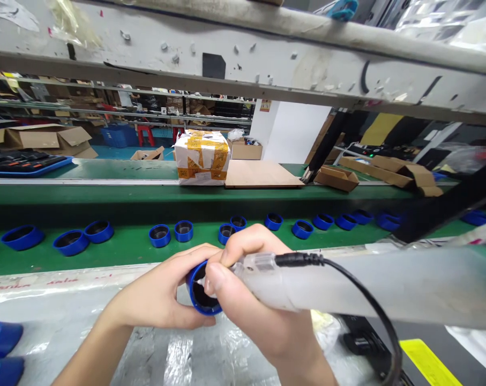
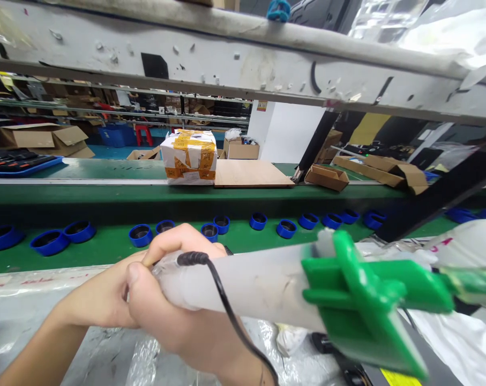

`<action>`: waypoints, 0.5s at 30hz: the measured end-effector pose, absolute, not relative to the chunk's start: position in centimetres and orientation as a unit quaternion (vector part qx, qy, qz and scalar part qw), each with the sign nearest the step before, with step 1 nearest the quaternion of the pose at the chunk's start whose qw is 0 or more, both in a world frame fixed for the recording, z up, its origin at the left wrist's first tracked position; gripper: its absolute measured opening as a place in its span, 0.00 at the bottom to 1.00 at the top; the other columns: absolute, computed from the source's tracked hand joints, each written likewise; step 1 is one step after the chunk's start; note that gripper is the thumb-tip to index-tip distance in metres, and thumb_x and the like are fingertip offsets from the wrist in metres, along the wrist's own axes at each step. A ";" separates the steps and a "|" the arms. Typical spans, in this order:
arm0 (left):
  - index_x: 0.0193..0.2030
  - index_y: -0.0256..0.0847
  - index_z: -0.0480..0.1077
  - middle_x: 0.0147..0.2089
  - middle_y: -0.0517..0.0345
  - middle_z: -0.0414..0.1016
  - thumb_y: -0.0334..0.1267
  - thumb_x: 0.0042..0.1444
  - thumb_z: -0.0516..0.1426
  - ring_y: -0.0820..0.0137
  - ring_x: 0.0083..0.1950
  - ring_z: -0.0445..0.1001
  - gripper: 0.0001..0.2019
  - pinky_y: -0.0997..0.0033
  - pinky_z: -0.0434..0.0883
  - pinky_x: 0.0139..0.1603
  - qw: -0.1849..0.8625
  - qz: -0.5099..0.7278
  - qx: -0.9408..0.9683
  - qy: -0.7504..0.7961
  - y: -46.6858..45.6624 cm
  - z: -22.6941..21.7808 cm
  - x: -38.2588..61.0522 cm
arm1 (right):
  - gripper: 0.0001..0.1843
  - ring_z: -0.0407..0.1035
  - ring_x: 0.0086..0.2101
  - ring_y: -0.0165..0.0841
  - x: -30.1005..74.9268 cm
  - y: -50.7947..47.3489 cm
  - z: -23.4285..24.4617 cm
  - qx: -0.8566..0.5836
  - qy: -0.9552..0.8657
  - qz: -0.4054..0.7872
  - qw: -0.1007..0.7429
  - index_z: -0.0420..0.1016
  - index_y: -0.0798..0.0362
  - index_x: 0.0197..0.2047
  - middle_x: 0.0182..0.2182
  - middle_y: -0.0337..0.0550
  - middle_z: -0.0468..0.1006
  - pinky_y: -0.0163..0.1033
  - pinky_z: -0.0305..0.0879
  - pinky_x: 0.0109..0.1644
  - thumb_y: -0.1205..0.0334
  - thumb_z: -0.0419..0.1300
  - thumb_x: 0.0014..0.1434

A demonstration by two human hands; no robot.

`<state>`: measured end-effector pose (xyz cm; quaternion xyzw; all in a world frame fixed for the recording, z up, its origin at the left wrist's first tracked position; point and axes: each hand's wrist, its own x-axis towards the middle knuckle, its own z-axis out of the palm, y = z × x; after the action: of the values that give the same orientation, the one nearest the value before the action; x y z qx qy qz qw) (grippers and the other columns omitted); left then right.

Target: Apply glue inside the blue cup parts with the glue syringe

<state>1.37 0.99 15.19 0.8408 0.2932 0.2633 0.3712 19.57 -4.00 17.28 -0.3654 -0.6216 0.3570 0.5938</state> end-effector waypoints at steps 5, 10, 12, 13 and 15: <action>0.63 0.47 0.76 0.58 0.55 0.84 0.34 0.49 0.70 0.52 0.58 0.82 0.32 0.54 0.80 0.63 0.414 0.249 0.822 0.301 1.2 14.5 1.1 | 0.08 0.77 0.29 0.37 20.0 -3.7 17.1 -0.344 -0.595 0.376 0.621 0.77 0.44 0.35 0.27 0.35 0.80 0.44 0.74 0.36 0.65 0.71 0.61; 0.58 0.48 0.78 0.59 0.56 0.84 0.33 0.48 0.72 0.54 0.56 0.81 0.28 0.53 0.78 0.65 0.417 0.268 0.818 0.293 1.2 14.3 0.9 | 0.08 0.77 0.29 0.36 20.3 -3.7 17.2 -0.346 -0.591 0.391 0.614 0.77 0.45 0.36 0.26 0.35 0.80 0.42 0.74 0.35 0.65 0.71 0.61; 0.59 0.49 0.78 0.59 0.57 0.84 0.33 0.48 0.72 0.54 0.57 0.81 0.29 0.53 0.78 0.65 0.416 0.266 0.819 0.292 1.2 14.2 0.9 | 0.08 0.77 0.29 0.36 20.4 -3.7 17.3 -0.351 -0.590 0.388 0.615 0.76 0.45 0.36 0.26 0.35 0.79 0.43 0.74 0.37 0.65 0.71 0.62; 0.60 0.49 0.78 0.59 0.57 0.83 0.33 0.48 0.72 0.54 0.57 0.81 0.30 0.53 0.78 0.65 0.416 0.265 0.820 0.291 1.2 14.2 0.8 | 0.08 0.77 0.30 0.36 20.4 -3.7 17.3 -0.355 -0.589 0.383 0.617 0.76 0.45 0.36 0.27 0.35 0.79 0.43 0.74 0.38 0.64 0.71 0.63; 0.62 0.50 0.77 0.61 0.57 0.83 0.34 0.49 0.73 0.53 0.58 0.81 0.31 0.52 0.78 0.65 0.418 0.262 0.820 0.290 1.3 14.2 0.8 | 0.08 0.76 0.31 0.36 20.5 -3.7 17.3 -0.359 -0.587 0.376 0.620 0.76 0.44 0.36 0.28 0.35 0.78 0.44 0.73 0.38 0.64 0.71 0.63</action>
<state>0.82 1.25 14.23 0.8204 0.2898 0.2618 0.4177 20.53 -3.69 17.29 -0.3590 -0.5872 0.3764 0.6202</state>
